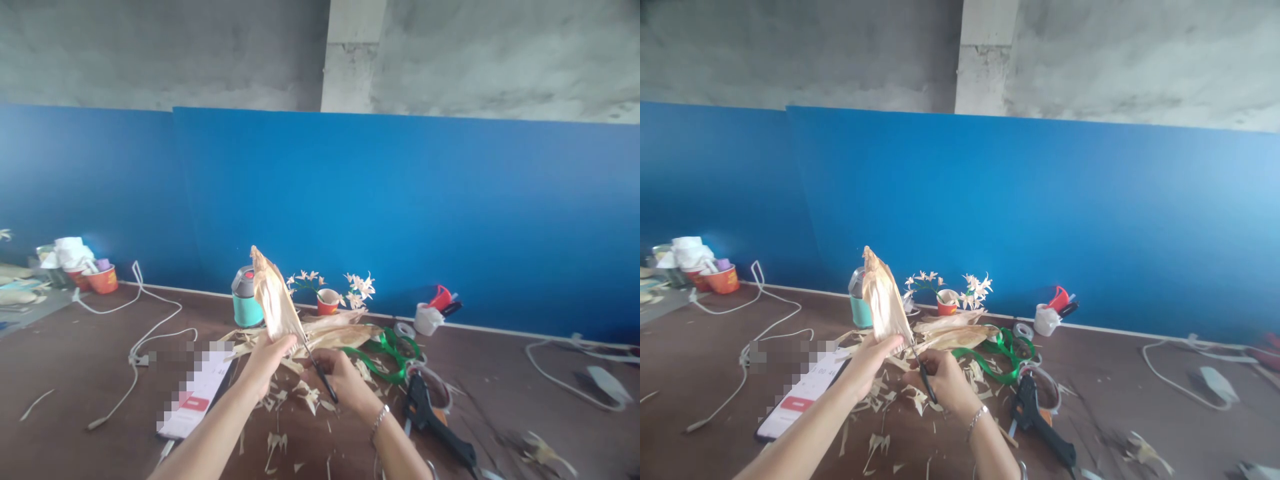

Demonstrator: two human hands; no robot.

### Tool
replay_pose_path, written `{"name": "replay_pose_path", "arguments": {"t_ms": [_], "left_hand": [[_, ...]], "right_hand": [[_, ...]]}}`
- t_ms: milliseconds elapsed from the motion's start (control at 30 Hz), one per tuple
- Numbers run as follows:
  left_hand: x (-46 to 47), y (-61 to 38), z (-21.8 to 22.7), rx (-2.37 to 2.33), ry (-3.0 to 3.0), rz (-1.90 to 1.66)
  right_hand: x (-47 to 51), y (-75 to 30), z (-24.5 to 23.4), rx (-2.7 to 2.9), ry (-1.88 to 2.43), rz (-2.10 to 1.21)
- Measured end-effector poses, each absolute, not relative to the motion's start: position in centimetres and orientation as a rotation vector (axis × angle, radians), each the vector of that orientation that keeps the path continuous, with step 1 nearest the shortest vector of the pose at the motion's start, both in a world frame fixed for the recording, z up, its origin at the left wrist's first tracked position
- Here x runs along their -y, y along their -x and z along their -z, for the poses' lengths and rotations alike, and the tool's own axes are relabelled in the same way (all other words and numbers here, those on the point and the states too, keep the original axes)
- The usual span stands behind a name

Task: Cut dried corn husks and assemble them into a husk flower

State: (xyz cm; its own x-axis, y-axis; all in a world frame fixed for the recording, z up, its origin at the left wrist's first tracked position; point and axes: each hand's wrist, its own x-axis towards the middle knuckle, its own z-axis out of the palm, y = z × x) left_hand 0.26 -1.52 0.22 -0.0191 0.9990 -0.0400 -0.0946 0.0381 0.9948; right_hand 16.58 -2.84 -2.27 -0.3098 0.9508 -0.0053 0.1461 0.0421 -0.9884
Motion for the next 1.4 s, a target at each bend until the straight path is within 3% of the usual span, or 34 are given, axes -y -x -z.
{"name": "replay_pose_path", "arguments": {"t_ms": [1400], "left_hand": [[3.6,-2.5,-1.1,-1.036,-0.741,-1.277]], "right_hand": [[3.0,-15.6,2.0,1.414,1.021,-1.371]]}}
